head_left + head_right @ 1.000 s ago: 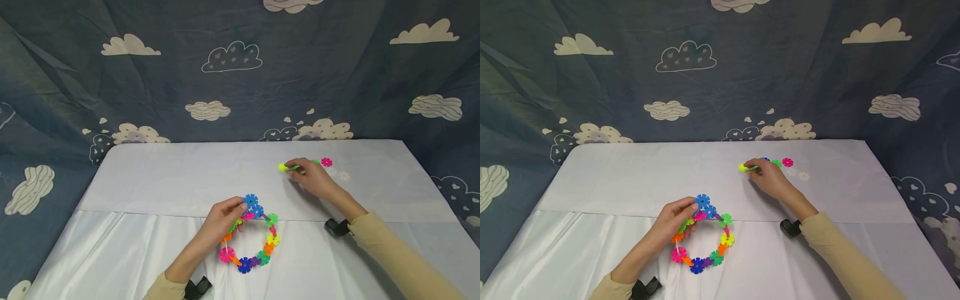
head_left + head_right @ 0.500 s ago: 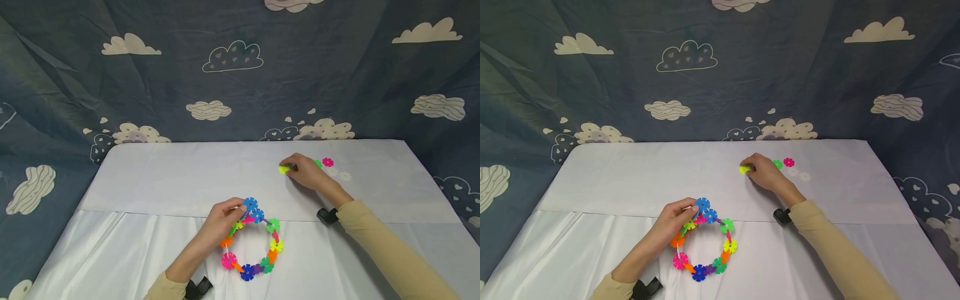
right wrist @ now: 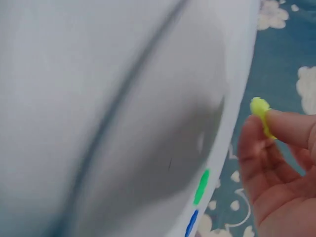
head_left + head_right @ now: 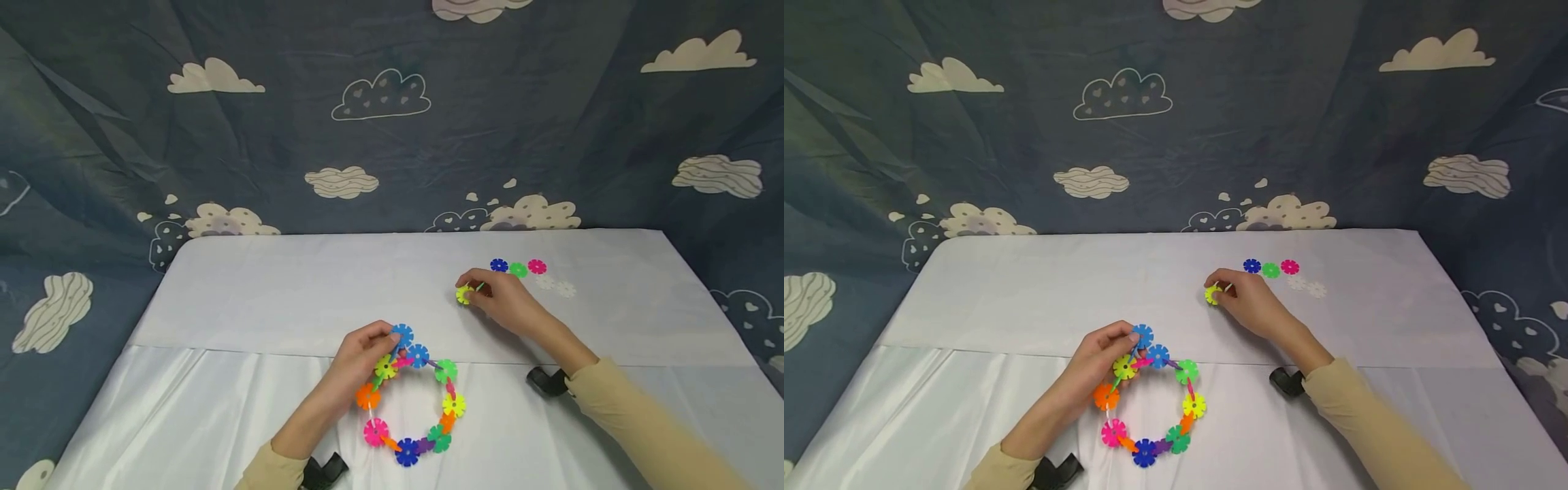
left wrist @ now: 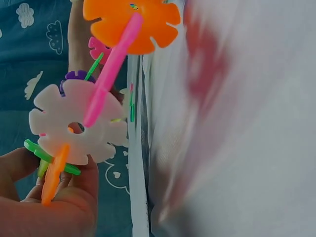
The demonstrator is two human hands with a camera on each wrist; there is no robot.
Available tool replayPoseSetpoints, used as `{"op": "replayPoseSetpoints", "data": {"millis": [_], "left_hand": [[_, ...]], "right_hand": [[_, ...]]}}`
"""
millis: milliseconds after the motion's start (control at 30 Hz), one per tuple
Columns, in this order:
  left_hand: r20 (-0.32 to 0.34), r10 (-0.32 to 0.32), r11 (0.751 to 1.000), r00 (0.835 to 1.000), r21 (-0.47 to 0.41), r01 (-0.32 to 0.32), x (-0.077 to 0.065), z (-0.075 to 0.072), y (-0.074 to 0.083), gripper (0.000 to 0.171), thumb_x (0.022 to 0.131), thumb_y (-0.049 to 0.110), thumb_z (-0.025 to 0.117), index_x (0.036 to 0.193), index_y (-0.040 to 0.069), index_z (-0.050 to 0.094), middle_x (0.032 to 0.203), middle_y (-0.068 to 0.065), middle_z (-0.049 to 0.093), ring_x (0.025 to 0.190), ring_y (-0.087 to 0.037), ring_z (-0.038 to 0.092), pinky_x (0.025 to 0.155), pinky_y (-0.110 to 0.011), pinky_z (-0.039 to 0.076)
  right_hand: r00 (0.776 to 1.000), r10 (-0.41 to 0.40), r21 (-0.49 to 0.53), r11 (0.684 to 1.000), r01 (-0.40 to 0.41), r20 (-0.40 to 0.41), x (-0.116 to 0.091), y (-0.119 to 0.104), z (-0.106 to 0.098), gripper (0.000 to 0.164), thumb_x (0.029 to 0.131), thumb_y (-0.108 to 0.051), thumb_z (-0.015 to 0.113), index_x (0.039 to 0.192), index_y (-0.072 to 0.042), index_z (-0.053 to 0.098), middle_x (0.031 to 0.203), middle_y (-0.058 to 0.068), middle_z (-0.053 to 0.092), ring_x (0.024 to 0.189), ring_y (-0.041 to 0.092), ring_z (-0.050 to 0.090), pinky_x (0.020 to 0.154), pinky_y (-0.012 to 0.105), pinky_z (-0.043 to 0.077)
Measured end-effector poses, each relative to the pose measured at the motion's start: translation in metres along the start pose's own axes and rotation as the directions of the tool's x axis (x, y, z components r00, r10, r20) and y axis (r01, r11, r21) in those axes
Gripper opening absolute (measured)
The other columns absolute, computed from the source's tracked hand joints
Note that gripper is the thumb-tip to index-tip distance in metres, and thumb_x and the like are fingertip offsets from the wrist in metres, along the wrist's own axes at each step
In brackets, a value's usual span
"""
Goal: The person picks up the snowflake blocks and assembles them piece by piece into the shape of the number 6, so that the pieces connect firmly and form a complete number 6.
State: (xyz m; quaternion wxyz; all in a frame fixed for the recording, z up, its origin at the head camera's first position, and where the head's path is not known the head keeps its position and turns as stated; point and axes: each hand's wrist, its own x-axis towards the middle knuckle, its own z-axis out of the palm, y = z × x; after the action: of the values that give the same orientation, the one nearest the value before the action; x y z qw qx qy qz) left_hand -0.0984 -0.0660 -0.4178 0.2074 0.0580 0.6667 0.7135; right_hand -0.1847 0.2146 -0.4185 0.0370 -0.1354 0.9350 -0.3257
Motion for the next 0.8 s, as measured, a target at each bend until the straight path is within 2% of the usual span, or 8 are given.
{"op": "replayPoseSetpoints", "data": {"millis": [167,367,500,800], "left_hand": [[-0.018,-0.005,1.0,1.0,0.013,0.006,-0.001,0.001,0.0,0.026,0.1,0.025,0.06,0.105,0.0,0.062,0.082,-0.006,0.063,0.061,-0.022,0.056,0.055,-0.025,0.048],[-0.015,-0.005,0.998,1.0,0.062,0.006,-0.001,0.003,0.001,0.028,0.099,0.027,0.061,0.105,0.0,0.064,0.077,-0.002,0.06,0.063,-0.013,0.047,0.053,-0.02,0.036],[0.009,-0.009,0.999,1.0,0.041,0.008,-0.001,0.004,0.002,0.031,0.098,0.028,0.062,0.106,-0.002,0.065,0.079,-0.003,0.064,0.067,-0.013,0.053,0.058,-0.02,0.041],[0.077,-0.006,1.0,0.997,-0.009,0.006,-0.002,0.005,0.001,0.032,0.1,0.029,0.06,0.106,-0.002,0.066,0.083,-0.005,0.065,0.07,-0.015,0.06,0.064,-0.022,0.051]], "right_hand": [[0.999,-0.031,0.196,0.98,0.035,-0.02,-0.023,-0.023,0.003,0.022,0.09,-0.007,0.072,0.111,-0.012,0.068,0.095,0.0,0.067,0.08,0.02,0.061,0.072,0.029,0.055],[0.991,-0.136,0.417,0.9,0.126,-0.005,-0.038,-0.049,0.01,0.019,0.092,-0.01,0.07,0.111,-0.012,0.07,0.092,0.002,0.066,0.074,0.022,0.063,0.07,0.032,0.056],[0.985,-0.174,0.476,0.864,0.16,-0.017,-0.043,-0.06,0.015,0.021,0.092,-0.01,0.069,0.113,-0.012,0.069,0.092,0.002,0.066,0.074,0.024,0.064,0.072,0.033,0.056],[0.973,-0.226,0.519,0.827,0.215,-0.042,-0.049,-0.067,0.024,0.012,0.093,-0.012,0.067,0.104,-0.016,0.067,0.094,0.005,0.065,0.082,0.033,0.065,0.078,0.033,0.057]]}}
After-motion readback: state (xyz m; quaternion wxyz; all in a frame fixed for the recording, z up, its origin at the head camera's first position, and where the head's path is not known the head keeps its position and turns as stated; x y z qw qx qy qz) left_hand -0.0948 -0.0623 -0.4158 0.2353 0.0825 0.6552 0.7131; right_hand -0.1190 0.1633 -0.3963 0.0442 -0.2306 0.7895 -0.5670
